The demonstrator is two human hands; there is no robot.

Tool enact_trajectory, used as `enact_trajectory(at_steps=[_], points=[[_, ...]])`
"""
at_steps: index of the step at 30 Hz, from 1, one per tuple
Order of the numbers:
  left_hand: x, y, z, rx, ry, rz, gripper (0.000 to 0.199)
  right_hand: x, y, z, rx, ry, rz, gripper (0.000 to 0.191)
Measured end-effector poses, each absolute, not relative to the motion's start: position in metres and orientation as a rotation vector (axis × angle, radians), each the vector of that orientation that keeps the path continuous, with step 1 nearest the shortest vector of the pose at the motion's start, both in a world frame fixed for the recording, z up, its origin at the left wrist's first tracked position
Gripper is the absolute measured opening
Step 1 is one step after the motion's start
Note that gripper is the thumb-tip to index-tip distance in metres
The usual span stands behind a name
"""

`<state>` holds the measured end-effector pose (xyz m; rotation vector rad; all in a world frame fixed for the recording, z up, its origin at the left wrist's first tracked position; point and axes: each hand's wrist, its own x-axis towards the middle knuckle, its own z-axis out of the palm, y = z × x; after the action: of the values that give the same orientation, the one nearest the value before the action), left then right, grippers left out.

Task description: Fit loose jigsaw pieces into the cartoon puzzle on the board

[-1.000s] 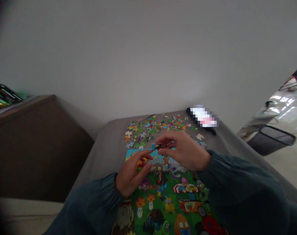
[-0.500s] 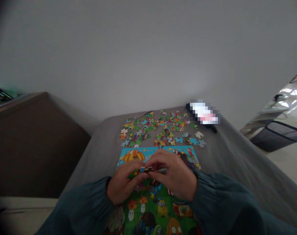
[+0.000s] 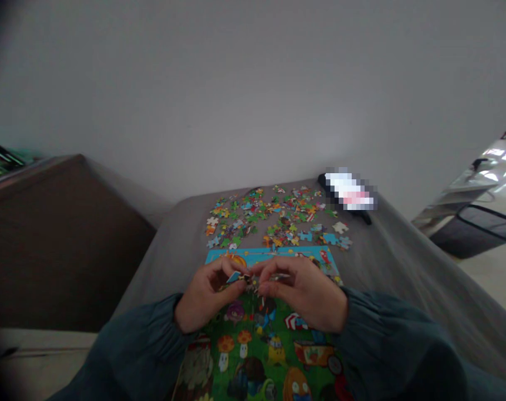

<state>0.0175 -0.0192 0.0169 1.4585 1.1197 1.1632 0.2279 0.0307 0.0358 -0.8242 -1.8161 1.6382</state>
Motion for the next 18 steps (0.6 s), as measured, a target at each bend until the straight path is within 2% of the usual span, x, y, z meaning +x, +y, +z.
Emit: enact_trajectory(at_steps=[4, 9, 14, 18], points=[[0.0192, -0.0191, 0.0155, 1.4, 1.134, 1.097, 0.032, 0.2259, 0.0284, 0.0361, -0.929, -1.785, 1.7, 0.027], [0.0197, -0.0179, 0.0138, 1.348, 1.179, 1.056, 0.031, 0.2247, 0.0288, 0.0371, -0.899, -1.81, 1.575, 0.021], [0.0201, -0.0177, 0.0153, 1.422, 1.259, 1.085, 0.027, 0.2223, 0.0298, 0.031, -0.842, -1.725, 1.554, 0.029], [0.0216, -0.02, 0.0209, 1.591, 1.316, 1.026, 0.019, 0.222, 0.0299, 0.0299, -0.807, -1.771, 1.385, 0.014]])
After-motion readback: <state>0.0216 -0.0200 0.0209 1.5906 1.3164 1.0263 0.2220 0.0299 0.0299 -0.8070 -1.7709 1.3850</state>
